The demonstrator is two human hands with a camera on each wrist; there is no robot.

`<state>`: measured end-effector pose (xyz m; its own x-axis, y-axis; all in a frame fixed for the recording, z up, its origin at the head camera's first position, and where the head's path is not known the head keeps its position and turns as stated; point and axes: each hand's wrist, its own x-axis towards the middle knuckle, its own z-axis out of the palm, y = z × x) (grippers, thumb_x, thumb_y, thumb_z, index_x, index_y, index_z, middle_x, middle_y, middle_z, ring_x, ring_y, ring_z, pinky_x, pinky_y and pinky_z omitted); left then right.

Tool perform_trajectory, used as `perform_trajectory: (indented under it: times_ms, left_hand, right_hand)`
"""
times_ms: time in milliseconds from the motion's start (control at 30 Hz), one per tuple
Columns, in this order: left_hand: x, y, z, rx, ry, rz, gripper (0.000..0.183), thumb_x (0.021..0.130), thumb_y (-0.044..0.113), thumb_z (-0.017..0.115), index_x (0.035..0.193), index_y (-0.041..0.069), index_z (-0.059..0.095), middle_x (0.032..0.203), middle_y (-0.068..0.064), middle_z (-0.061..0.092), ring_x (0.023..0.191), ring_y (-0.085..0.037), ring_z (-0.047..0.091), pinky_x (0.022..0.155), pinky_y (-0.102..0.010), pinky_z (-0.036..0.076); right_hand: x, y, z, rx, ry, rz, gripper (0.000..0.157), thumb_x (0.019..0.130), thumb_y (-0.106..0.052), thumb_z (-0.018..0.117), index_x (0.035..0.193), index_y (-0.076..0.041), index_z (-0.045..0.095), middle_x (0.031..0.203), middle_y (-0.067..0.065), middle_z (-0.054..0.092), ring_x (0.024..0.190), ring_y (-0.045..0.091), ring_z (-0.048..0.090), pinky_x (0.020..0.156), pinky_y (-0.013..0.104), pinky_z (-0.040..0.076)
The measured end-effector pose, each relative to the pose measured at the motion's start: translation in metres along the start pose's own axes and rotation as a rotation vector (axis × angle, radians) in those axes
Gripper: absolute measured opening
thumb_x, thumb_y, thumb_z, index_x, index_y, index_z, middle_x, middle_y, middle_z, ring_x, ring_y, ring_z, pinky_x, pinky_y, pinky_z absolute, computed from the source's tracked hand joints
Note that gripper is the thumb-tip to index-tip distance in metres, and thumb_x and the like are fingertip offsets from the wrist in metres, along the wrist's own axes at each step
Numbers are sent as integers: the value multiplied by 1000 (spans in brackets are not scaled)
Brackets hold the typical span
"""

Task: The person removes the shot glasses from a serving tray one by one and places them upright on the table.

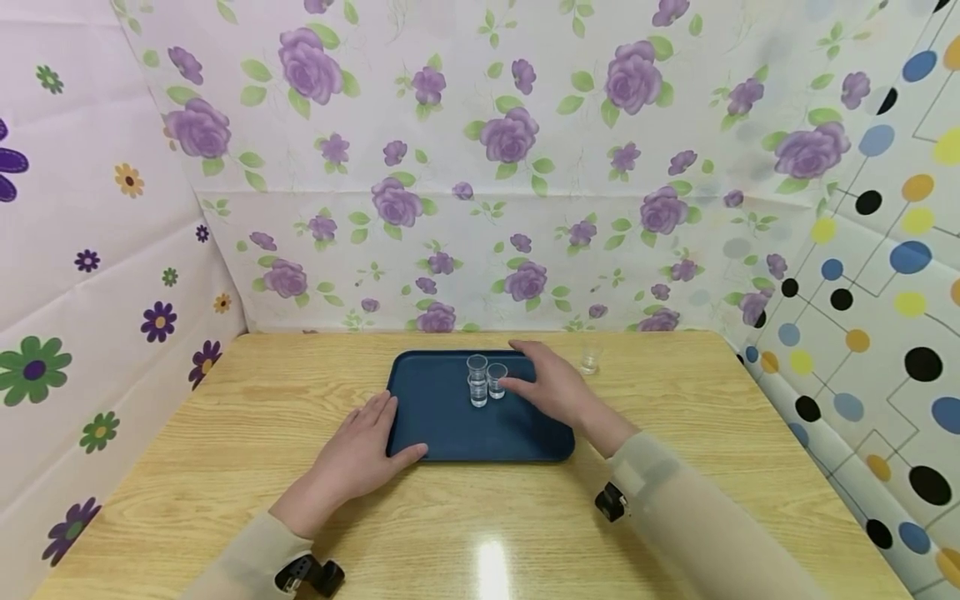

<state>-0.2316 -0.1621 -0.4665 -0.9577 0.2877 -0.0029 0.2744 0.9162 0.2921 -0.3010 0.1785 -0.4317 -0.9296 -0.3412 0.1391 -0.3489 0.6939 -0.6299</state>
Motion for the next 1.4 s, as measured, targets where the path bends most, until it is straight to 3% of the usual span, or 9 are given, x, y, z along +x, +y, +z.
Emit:
perform_trajectory:
  times_ms: [233,667,1400]
  left_hand:
    - [0,-1,0,5,-5,-25,110,103,75,61,172,-4,29,179,-24,25,167,-41,21,135,-59,17]
    - [3,-1,0,2,-1,-14,111,103,75,62,172,-5,29,179,-24,25,167,-40,21,135,-58,18]
    - [1,-2,1,-4,1,-16,110,103,74,63,172,-4,29,179,-24,26,167,-40,22,135,-58,18]
  right_hand:
    - [4,2,10,-33,-26,-14,84,105,-44,78,171,-8,40,172,21,41,157,44,42,123,63,41]
    - [8,4,20,20,-68,2,85,106,-45,77,173,-11,38,174,17,41,157,41,42,123,61,43]
    - [13,8,34,76,-25,66,62,109,-33,76,163,-12,53,156,13,62,144,36,59,108,53,58]
